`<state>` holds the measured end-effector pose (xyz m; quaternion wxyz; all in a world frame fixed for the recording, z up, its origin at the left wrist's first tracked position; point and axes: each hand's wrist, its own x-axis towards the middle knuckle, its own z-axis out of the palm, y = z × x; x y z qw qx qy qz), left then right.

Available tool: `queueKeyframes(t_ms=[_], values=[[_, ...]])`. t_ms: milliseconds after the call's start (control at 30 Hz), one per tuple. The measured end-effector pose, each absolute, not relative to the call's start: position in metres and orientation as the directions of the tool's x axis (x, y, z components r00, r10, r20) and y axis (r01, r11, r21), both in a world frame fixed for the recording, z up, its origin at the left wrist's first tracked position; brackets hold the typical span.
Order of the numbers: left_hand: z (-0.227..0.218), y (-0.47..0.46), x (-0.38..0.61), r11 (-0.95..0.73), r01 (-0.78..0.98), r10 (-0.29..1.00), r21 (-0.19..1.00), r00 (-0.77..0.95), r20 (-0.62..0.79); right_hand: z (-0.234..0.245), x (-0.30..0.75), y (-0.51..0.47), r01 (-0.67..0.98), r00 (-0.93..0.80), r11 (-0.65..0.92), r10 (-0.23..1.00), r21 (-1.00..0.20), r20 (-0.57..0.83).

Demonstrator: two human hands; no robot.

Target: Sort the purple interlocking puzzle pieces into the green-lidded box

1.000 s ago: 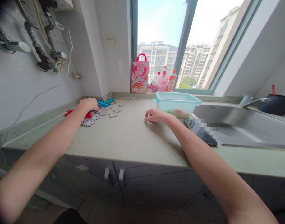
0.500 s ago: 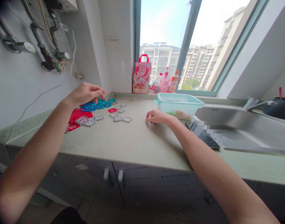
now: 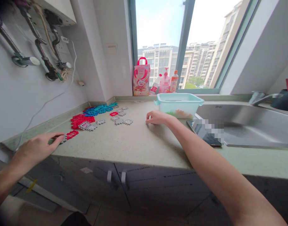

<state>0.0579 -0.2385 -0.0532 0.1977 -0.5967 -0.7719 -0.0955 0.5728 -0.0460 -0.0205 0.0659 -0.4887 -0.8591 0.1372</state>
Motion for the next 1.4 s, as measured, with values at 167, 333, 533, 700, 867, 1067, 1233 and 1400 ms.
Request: queueKeyframes(t_ms=[167,333,533,700,867,1067,1233,1400], values=[[-0.067,-0.281,0.100,0.120,0.991,0.748,-0.052,-0.056,0.661,-0.020,0.572,-0.047,0.833,-0.507,0.484,0.862,-0.270,-0.019],[-0.056,-0.251,0.135,-0.004,0.996,0.820,-0.091,0.055,0.569,-0.019,0.571,-0.048,0.839,-0.498,0.477,0.867,-0.262,-0.017],[-0.045,-0.197,0.113,0.110,0.980,0.890,-0.165,-0.023,0.456,-0.016,0.570,-0.052,0.837,-0.498,0.475,0.867,-0.273,-0.019],[-0.043,-0.198,0.106,0.107,0.981,0.801,-0.162,0.012,0.598,-0.015,0.570,-0.051,0.832,-0.513,0.496,0.859,-0.250,-0.004],[-0.044,-0.190,0.131,-0.435,0.898,0.798,-0.065,0.418,0.435,-0.015,0.569,-0.052,0.840,-0.502,0.486,0.865,-0.241,-0.006],[-0.046,-0.136,0.140,-0.368,0.930,0.886,-0.013,0.355,0.297,-0.014,0.568,-0.055,0.846,-0.502,0.488,0.865,-0.215,-0.010],[-0.046,-0.101,0.159,-0.292,0.954,0.956,0.059,0.289,0.056,-0.014,0.568,-0.055,0.847,-0.502,0.488,0.865,-0.210,-0.011],[-0.049,-0.087,0.203,-0.343,0.930,0.939,0.135,0.342,0.029,-0.014,0.567,-0.053,0.844,-0.508,0.498,0.861,-0.200,0.000]])
